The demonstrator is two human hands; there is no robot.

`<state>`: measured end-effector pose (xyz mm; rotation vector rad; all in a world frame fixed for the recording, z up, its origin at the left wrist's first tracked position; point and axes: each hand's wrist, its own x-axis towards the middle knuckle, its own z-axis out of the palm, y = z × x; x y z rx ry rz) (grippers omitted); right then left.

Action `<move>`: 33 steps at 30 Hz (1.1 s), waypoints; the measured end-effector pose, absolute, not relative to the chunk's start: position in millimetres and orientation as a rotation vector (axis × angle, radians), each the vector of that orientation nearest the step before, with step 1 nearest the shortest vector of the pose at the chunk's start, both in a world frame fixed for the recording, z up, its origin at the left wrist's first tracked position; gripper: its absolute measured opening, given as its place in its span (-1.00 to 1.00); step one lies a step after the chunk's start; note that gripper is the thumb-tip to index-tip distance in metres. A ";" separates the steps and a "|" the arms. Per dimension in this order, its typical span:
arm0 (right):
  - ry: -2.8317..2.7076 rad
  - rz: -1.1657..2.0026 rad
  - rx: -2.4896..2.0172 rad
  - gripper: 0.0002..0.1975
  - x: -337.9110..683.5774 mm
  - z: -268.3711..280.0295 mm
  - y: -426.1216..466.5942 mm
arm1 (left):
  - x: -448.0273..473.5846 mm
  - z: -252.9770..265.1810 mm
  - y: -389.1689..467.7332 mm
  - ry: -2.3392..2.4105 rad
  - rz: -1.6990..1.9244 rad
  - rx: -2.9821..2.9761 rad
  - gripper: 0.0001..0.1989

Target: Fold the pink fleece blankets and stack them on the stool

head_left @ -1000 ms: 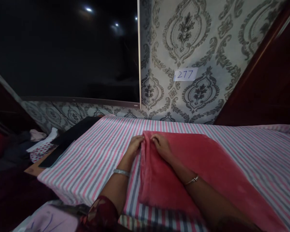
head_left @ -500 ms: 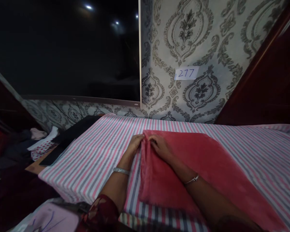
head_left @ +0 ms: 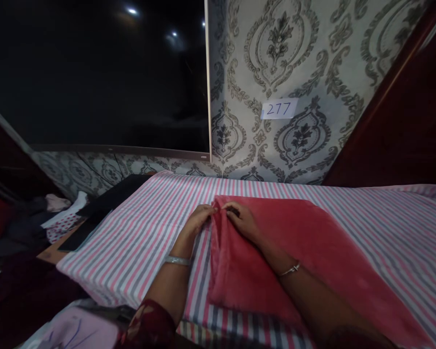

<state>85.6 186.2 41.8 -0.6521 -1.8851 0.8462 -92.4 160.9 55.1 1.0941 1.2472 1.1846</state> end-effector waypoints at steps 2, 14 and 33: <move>-1.943 0.805 -0.657 -0.81 85.9 42.0 186.4 | -91.7 54.9 161.1 1.254 1.202 1.101 -0.70; -1.923 0.799 -0.678 -0.82 85.0 41.0 188.2 | -83.9 25.4 184.9 1.325 1.497 1.211 -0.71; -1.733 1.067 -0.664 -0.83 89.1 39.1 200.5 | -78.0 59.8 120.0 1.468 1.287 2.093 -0.82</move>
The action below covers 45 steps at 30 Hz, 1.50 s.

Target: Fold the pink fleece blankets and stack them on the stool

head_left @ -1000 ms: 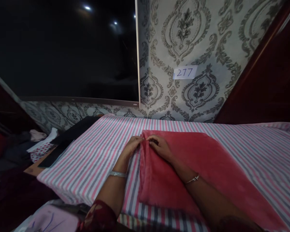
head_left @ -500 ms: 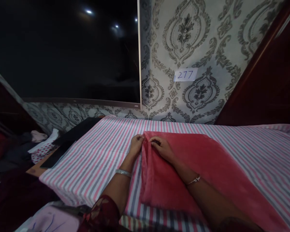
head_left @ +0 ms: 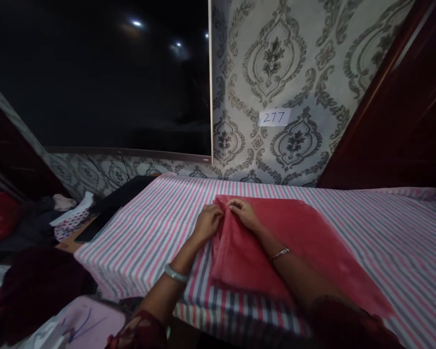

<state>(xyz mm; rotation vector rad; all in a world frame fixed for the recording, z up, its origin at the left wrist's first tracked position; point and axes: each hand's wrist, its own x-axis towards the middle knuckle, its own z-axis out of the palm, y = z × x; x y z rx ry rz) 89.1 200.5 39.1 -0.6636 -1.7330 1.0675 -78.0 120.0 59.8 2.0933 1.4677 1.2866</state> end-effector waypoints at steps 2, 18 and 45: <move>-1.709 1.111 -0.651 -0.82 91.3 41.7 202.0 | -80.9 62.9 103.8 1.410 1.091 2.360 -0.71; -1.765 0.978 -0.775 -0.84 82.1 42.4 193.6 | -96.7 60.9 79.0 1.373 0.811 2.739 -0.76; -2.597 0.391 -0.874 -0.44 114.7 62.9 119.5 | -85.8 53.2 -1.8 1.082 1.238 2.134 -0.75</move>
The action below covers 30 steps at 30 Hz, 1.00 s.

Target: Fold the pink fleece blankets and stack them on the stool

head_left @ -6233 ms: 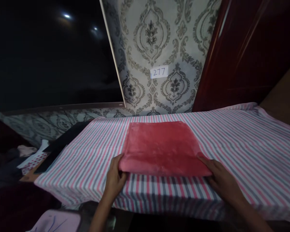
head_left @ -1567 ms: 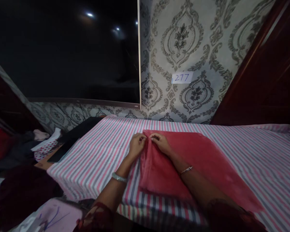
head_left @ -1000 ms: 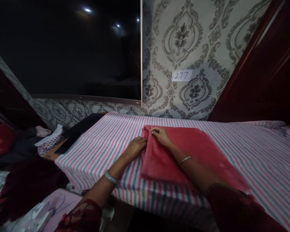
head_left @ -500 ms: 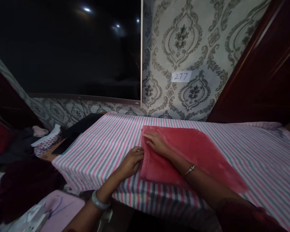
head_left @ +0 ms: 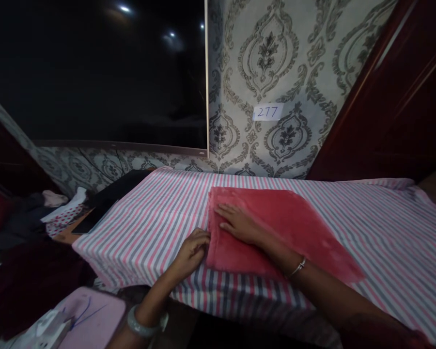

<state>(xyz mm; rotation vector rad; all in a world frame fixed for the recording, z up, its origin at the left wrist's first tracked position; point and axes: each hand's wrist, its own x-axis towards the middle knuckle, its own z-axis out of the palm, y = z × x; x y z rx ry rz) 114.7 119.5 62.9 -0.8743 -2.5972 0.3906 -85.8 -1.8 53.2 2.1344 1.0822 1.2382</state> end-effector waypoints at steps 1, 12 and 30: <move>-2.625 0.395 -0.907 -0.43 114.6 61.0 115.8 | -85.9 52.4 -2.5 1.104 1.220 2.127 -0.78; -2.388 0.205 -0.888 -0.58 193.1 62.7 62.4 | -66.1 89.7 -28.3 1.476 1.600 2.368 -0.71; -1.872 0.273 -1.513 -0.46 331.2 -10.0 42.6 | -44.5 22.2 5.7 1.688 0.673 2.772 -0.43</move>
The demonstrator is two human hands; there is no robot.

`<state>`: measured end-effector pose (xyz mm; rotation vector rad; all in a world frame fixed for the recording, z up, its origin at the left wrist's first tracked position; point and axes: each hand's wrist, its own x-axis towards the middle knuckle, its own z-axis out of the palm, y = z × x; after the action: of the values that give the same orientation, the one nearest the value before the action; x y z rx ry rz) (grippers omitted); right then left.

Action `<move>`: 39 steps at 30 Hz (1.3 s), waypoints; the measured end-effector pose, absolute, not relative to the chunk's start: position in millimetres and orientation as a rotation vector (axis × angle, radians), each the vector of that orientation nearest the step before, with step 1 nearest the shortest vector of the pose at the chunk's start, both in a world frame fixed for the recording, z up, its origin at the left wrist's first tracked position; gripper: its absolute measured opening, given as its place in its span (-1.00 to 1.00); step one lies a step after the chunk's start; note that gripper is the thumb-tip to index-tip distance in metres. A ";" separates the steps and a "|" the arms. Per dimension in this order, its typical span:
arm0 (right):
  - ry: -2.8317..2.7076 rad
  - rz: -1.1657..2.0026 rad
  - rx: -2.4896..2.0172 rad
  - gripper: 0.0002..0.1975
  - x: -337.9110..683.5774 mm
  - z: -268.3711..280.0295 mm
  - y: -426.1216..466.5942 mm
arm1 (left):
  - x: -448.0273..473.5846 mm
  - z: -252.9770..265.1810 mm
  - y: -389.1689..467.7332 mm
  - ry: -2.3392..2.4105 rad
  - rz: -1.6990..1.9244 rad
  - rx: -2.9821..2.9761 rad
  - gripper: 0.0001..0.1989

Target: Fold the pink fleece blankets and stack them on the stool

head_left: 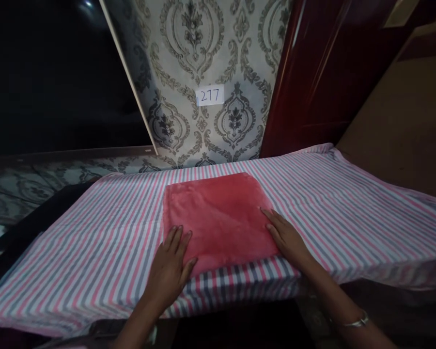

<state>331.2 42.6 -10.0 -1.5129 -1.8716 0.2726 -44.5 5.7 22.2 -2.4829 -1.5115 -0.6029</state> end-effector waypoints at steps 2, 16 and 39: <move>-1.840 0.289 -1.495 -0.47 330.0 -10.8 42.6 | -47.1 20.9 7.5 -1.461 -0.626 -2.504 -0.43; -1.541 0.420 -1.524 -0.29 332.9 -9.2 25.9 | -32.0 39.7 -4.5 -1.376 -0.611 -2.376 -0.52; -0.687 1.041 -0.961 -0.34 304.8 45.3 16.3 | 175.3 86.3 35.7 -1.415 -0.394 -2.689 -0.49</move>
<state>304.8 16.3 45.3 -0.9614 -0.6875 1.0413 175.3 35.7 86.3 -2.6886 -1.4148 -0.3941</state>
